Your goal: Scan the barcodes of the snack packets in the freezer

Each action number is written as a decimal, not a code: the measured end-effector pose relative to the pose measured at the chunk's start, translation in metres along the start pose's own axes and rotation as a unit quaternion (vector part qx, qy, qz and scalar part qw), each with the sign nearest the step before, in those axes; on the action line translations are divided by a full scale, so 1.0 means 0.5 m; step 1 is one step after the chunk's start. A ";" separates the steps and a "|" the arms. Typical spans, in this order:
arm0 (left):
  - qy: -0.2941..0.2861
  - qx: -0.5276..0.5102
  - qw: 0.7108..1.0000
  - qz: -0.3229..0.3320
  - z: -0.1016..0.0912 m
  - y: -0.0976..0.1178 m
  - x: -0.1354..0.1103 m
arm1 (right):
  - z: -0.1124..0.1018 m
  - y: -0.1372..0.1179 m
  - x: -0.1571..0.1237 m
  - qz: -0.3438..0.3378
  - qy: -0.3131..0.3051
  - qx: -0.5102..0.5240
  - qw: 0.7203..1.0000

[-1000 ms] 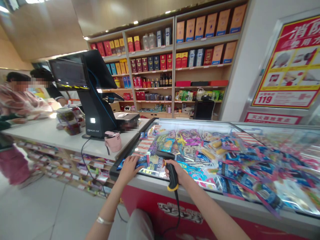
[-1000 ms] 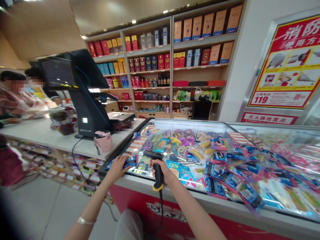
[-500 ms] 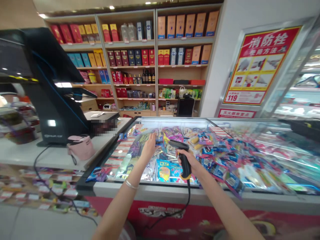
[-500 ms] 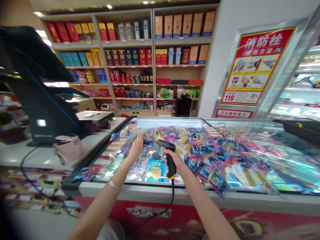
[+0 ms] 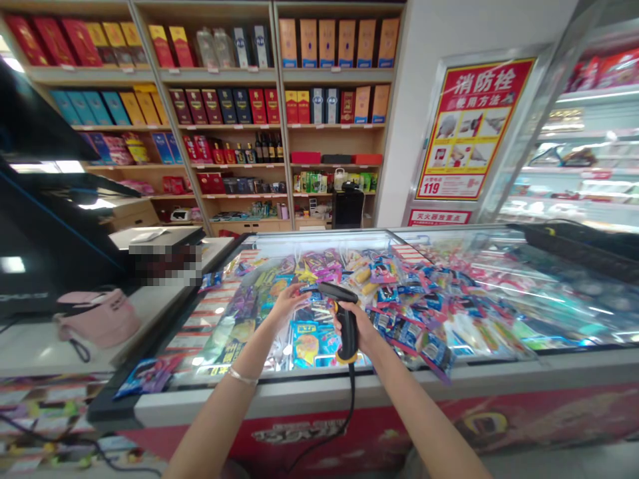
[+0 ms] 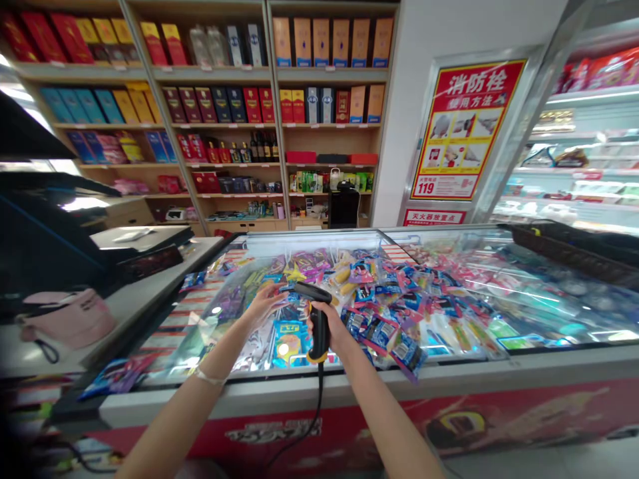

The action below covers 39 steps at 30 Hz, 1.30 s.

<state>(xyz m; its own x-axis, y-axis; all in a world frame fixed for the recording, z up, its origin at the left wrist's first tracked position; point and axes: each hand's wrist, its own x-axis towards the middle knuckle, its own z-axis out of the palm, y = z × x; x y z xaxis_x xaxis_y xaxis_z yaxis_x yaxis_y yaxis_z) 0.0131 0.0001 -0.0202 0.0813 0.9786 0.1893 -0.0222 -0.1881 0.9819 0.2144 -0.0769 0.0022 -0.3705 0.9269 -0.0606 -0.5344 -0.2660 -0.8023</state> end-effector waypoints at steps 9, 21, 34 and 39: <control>0.062 0.060 0.994 0.060 -0.007 0.015 -0.001 | 0.003 -0.003 -0.007 0.000 0.014 -0.020 1.000; 0.025 0.233 0.956 0.175 0.007 0.054 -0.028 | 0.007 0.006 -0.008 -0.031 0.032 -0.041 0.998; 0.034 0.247 0.951 0.182 0.000 0.038 -0.016 | 0.006 0.006 -0.010 -0.033 0.029 -0.039 0.998; 0.027 0.243 0.952 0.185 -0.001 0.034 -0.015 | 0.005 0.007 -0.010 -0.039 0.029 -0.033 0.998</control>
<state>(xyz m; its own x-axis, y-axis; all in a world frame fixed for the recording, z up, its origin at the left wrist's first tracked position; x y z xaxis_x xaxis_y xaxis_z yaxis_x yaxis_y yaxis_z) 0.0115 -0.0102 -0.0049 0.1049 0.8387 0.5345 0.4260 -0.5235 0.7379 0.2124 -0.0829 0.0014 -0.2852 0.9580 -0.0290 -0.5074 -0.1766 -0.8435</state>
